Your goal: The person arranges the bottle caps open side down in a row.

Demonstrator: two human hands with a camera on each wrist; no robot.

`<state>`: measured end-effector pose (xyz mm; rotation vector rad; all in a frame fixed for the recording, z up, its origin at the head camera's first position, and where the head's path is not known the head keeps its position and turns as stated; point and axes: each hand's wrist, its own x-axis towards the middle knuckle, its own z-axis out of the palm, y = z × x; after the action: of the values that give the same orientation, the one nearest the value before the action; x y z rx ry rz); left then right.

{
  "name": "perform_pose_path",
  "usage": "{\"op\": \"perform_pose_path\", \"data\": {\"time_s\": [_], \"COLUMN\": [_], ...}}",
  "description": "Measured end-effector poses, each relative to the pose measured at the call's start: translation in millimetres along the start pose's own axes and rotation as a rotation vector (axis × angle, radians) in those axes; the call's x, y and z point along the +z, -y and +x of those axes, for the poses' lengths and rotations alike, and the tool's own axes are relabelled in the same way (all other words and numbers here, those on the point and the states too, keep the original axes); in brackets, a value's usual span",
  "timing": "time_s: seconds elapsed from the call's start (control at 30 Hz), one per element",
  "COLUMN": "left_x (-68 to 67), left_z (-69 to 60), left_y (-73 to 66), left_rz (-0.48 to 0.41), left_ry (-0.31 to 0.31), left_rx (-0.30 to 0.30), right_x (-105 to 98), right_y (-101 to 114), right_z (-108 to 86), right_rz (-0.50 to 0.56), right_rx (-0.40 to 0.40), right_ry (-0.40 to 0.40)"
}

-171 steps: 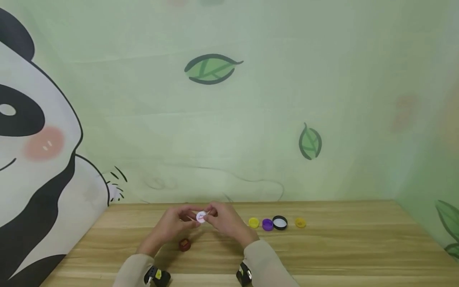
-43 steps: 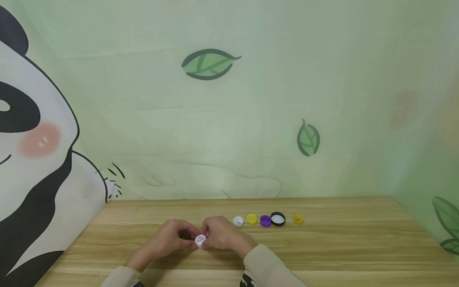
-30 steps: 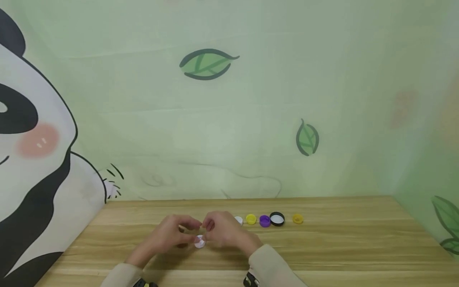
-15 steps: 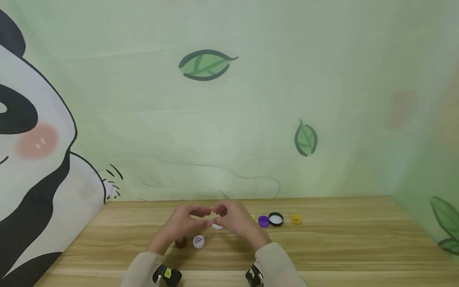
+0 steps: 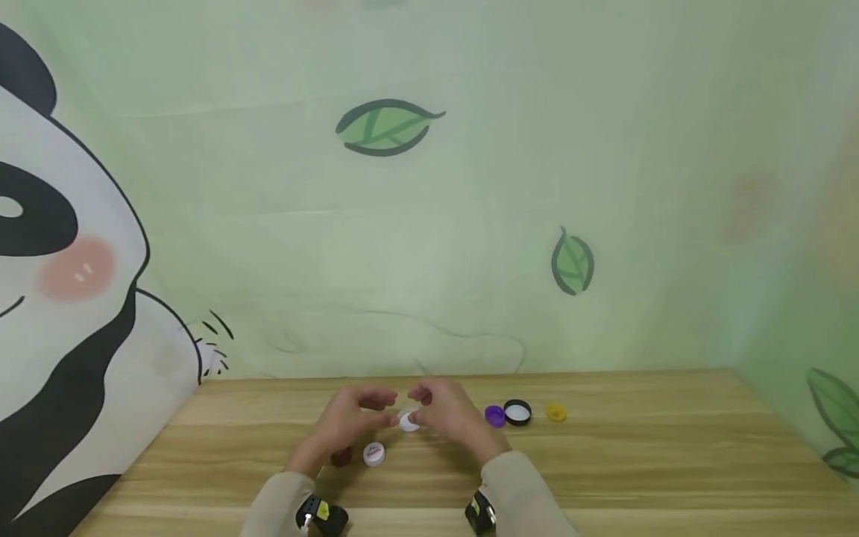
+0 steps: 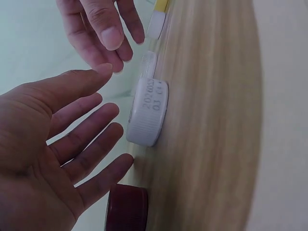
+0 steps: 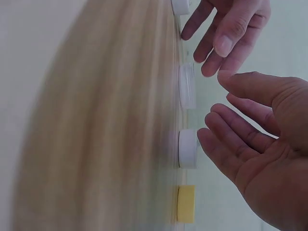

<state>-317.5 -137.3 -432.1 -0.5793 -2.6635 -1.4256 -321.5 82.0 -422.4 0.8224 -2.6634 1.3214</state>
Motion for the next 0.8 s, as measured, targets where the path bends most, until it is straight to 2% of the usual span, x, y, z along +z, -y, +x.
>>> {"op": "perform_pose_path", "data": {"time_s": [0.27,0.53,0.8], "left_x": [1.5,4.5,9.6], "left_z": [0.5,4.1,8.3], "left_y": [1.9,1.6,-0.7], "left_rz": [0.020,0.034,0.065], "left_ry": [0.003,0.017,0.011], "left_rx": [0.002,0.003,0.011], "right_x": [-1.7,-5.5,-8.7], "right_y": [-1.8,-3.3,-7.1], "right_z": [7.6,14.6,13.6], "right_rz": [-0.039,-0.084,-0.101], "right_rx": [0.026,0.028,0.023], "right_ry": [0.025,0.087,0.118]}}
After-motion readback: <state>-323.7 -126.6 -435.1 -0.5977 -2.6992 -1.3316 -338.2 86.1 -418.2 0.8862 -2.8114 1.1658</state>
